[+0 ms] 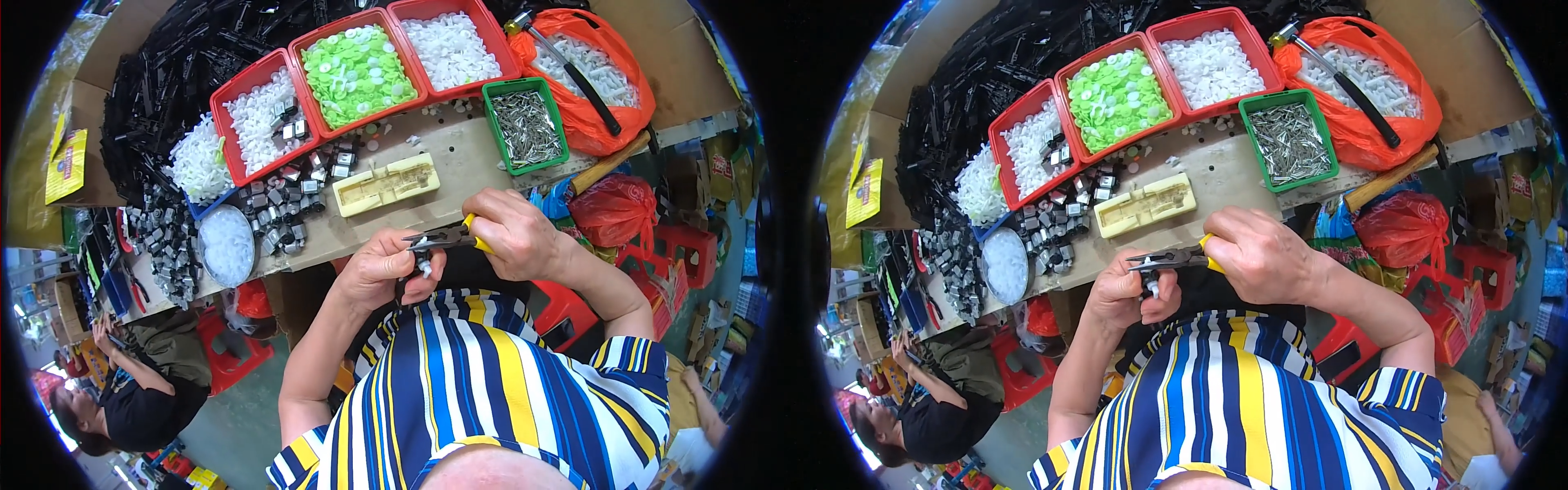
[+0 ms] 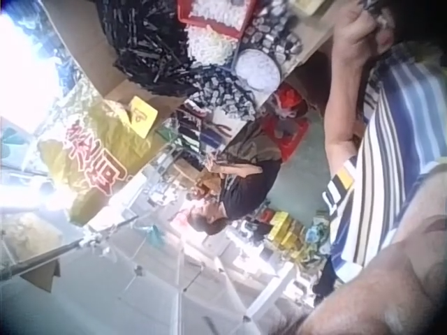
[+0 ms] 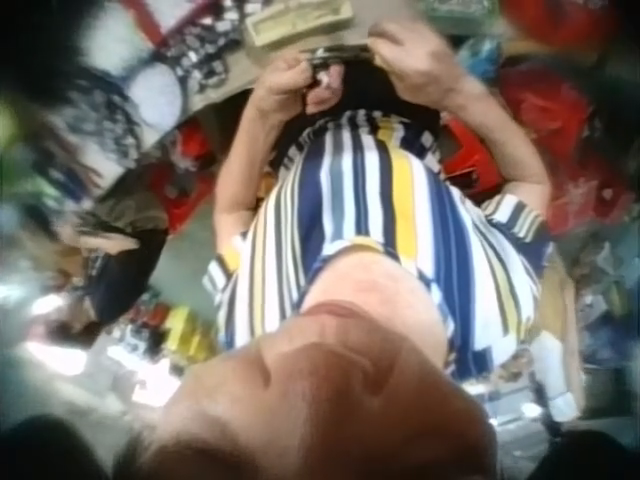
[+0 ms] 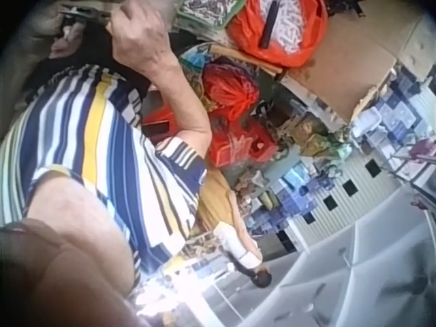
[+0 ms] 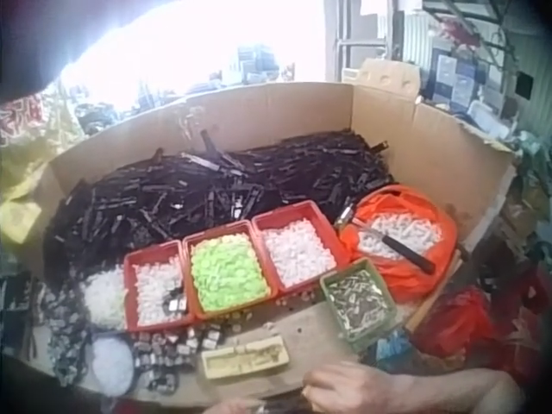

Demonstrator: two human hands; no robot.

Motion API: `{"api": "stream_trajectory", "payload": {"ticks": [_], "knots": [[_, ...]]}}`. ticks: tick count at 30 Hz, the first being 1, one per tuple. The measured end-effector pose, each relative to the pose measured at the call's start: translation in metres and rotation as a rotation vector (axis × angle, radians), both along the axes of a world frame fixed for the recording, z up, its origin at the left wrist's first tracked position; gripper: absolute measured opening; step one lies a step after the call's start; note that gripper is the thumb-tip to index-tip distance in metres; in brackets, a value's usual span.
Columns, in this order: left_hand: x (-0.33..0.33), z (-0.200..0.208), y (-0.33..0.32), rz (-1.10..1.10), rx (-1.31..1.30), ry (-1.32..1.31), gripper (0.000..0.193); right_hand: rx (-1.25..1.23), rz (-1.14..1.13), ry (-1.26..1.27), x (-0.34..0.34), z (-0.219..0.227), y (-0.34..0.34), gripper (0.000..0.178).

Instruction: Assembling small toy parts using hands and tools at a factory workbench.

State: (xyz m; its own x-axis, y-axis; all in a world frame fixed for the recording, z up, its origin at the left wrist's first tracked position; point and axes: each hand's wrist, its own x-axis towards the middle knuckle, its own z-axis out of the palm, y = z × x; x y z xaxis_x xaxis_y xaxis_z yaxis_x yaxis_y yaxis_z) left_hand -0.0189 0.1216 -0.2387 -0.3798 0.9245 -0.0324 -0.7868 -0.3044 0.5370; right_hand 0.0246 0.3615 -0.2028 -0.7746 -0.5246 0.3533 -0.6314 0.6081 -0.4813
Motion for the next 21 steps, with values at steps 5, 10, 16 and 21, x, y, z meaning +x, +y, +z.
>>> {"api": "stream_trajectory", "payload": {"ticks": [5, 10, 16, 21], "knots": [[-0.002, 0.009, -0.003, 0.228, -0.199, 0.287, 0.04, 0.018, -0.07, -0.068, -0.004, 0.008, 0.001, 0.025], [0.001, 0.014, -0.006, 0.488, -0.424, 0.575, 0.028, 0.188, -0.17, -0.028, -0.001, 0.013, -0.004, 0.034], [0.004, 0.013, -0.01, 0.591, -0.611, 0.86, 0.03, 0.292, -0.15, 0.0, -0.002, 0.009, -0.017, 0.024], [0.007, 0.014, -0.016, 0.597, -0.662, 0.85, 0.028, 0.265, -0.125, -0.003, -0.002, -0.002, -0.02, 0.017]]}}
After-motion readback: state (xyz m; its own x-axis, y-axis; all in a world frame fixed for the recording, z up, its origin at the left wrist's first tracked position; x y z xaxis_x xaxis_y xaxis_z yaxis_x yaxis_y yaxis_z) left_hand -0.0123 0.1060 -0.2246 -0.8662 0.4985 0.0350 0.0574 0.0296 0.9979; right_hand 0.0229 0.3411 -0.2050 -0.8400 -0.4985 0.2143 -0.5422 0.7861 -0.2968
